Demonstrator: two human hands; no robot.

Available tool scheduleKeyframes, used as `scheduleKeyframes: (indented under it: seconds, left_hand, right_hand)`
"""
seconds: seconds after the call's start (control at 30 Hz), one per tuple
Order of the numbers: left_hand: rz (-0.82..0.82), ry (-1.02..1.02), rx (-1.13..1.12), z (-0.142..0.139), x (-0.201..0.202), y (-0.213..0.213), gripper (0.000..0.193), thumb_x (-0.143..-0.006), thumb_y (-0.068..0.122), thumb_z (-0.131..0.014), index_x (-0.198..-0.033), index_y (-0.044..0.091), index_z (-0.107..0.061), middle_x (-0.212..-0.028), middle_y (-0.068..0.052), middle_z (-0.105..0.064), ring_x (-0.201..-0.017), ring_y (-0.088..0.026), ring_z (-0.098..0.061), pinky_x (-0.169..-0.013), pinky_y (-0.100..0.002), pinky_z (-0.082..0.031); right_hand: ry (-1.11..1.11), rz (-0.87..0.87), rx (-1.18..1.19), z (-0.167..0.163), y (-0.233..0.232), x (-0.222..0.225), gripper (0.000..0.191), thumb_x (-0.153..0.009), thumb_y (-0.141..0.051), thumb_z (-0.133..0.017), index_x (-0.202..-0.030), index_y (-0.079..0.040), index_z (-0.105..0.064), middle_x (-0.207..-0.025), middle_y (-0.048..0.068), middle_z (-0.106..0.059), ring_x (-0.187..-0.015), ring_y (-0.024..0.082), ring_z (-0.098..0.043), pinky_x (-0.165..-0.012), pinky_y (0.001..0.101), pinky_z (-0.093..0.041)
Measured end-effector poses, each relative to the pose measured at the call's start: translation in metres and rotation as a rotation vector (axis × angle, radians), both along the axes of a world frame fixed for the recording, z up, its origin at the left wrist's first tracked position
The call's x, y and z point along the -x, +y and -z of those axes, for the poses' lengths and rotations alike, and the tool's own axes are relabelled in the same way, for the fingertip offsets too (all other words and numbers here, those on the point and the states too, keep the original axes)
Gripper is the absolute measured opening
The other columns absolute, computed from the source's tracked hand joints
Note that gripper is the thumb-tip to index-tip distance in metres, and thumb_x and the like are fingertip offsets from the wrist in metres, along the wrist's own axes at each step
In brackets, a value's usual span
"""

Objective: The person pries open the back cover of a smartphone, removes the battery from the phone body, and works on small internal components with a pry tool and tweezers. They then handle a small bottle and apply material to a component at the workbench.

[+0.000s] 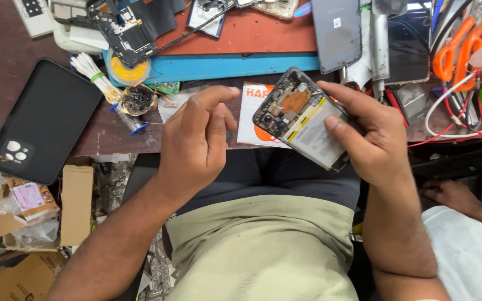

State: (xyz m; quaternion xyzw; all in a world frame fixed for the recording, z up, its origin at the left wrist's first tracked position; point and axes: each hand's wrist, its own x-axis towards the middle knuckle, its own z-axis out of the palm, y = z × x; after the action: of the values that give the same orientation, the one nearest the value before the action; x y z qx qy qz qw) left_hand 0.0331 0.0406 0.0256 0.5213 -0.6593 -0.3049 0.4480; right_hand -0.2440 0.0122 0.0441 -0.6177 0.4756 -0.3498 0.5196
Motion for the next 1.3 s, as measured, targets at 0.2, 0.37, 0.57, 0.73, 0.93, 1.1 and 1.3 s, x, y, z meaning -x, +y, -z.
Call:
scheduleKeyframes:
  seconds: [0.2, 0.37, 0.57, 0.73, 0.93, 1.1, 1.3]
  left_hand:
    - [0.007, 0.041, 0.147, 0.008, 0.004, 0.003, 0.041, -0.105, -0.010, -0.053, -0.143, 0.006, -0.049, -0.115, -0.014, -0.072, -0.103, -0.021, -0.075, -0.089, -0.030, -0.059]
    - [-0.042, 0.050, 0.130, 0.010, 0.005, 0.002, 0.041, -0.107, -0.008, -0.065, -0.143, 0.006, -0.050, -0.110, -0.012, -0.074, -0.098, -0.018, -0.077, -0.088, -0.027, -0.060]
    - [-0.050, -0.010, 0.129, 0.007, 0.007, 0.003, 0.045, -0.102, -0.001, -0.076, -0.140, 0.009, -0.054, -0.107, -0.008, -0.078, -0.095, -0.017, -0.078, -0.085, -0.027, -0.059]
    - [-0.054, -0.099, 0.146, 0.008, 0.007, -0.003, 0.047, -0.096, 0.002, -0.080, -0.136, 0.011, -0.058, -0.100, -0.005, -0.077, -0.096, -0.022, -0.077, -0.087, -0.032, -0.058]
    - [0.034, -0.194, 0.234, 0.010, 0.009, -0.010, 0.044, -0.097, 0.000, -0.075, -0.136, 0.010, -0.057, -0.096, -0.007, -0.069, -0.086, -0.028, -0.065, -0.079, -0.042, -0.050]
    - [0.054, -0.192, 0.238, 0.013, 0.012, -0.011, 0.034, -0.102, -0.004, -0.067, -0.131, 0.009, -0.057, -0.100, -0.010, -0.068, -0.085, -0.031, -0.061, -0.079, -0.043, -0.049]
    - [0.032, -0.199, 0.206, 0.022, 0.022, -0.014, 0.017, -0.105, -0.004, -0.064, -0.119, 0.004, -0.056, -0.097, -0.010, -0.065, -0.084, -0.028, -0.063, -0.076, -0.040, -0.050]
  right_hand:
    - [-0.121, 0.011, -0.158, 0.008, -0.005, -0.001, 0.045, -0.099, -0.001, -0.060, -0.144, 0.004, -0.056, -0.126, 0.011, -0.070, -0.110, 0.011, -0.065, -0.097, 0.0237, -0.051]
    - [0.159, -0.089, -0.038, 0.005, -0.013, -0.003, 0.044, -0.098, -0.004, -0.061, -0.142, -0.005, -0.063, -0.114, 0.006, -0.075, -0.096, 0.009, -0.066, -0.085, 0.0233, -0.054]
    - [0.662, -0.243, 0.425, -0.001, -0.031, -0.027, 0.036, -0.086, -0.006, -0.071, -0.120, -0.013, -0.077, -0.094, 0.008, -0.068, -0.076, 0.025, -0.066, -0.066, 0.0352, -0.052]
    - [0.754, -0.279, 0.739, -0.001, -0.038, -0.045, 0.033, -0.083, -0.007, -0.075, -0.115, -0.012, -0.078, -0.096, 0.005, -0.073, -0.086, 0.025, -0.069, -0.070, 0.0385, -0.054]
    - [0.598, -0.088, 0.800, -0.005, -0.022, -0.029, 0.029, -0.085, 0.003, -0.079, -0.114, -0.003, -0.074, -0.104, 0.012, -0.073, -0.093, 0.027, -0.071, -0.079, 0.0372, -0.057]
    - [0.286, 0.366, 0.453, 0.020, 0.025, 0.009, 0.012, -0.106, 0.004, -0.076, -0.117, 0.000, -0.073, -0.101, 0.010, -0.072, -0.086, 0.015, -0.071, -0.075, 0.0228, -0.055]
    - [0.365, 0.428, 0.562, 0.065, 0.044, 0.026, 0.012, -0.104, 0.004, -0.076, -0.115, 0.002, -0.073, -0.097, 0.011, -0.072, -0.077, 0.013, -0.066, -0.068, 0.0220, -0.052]
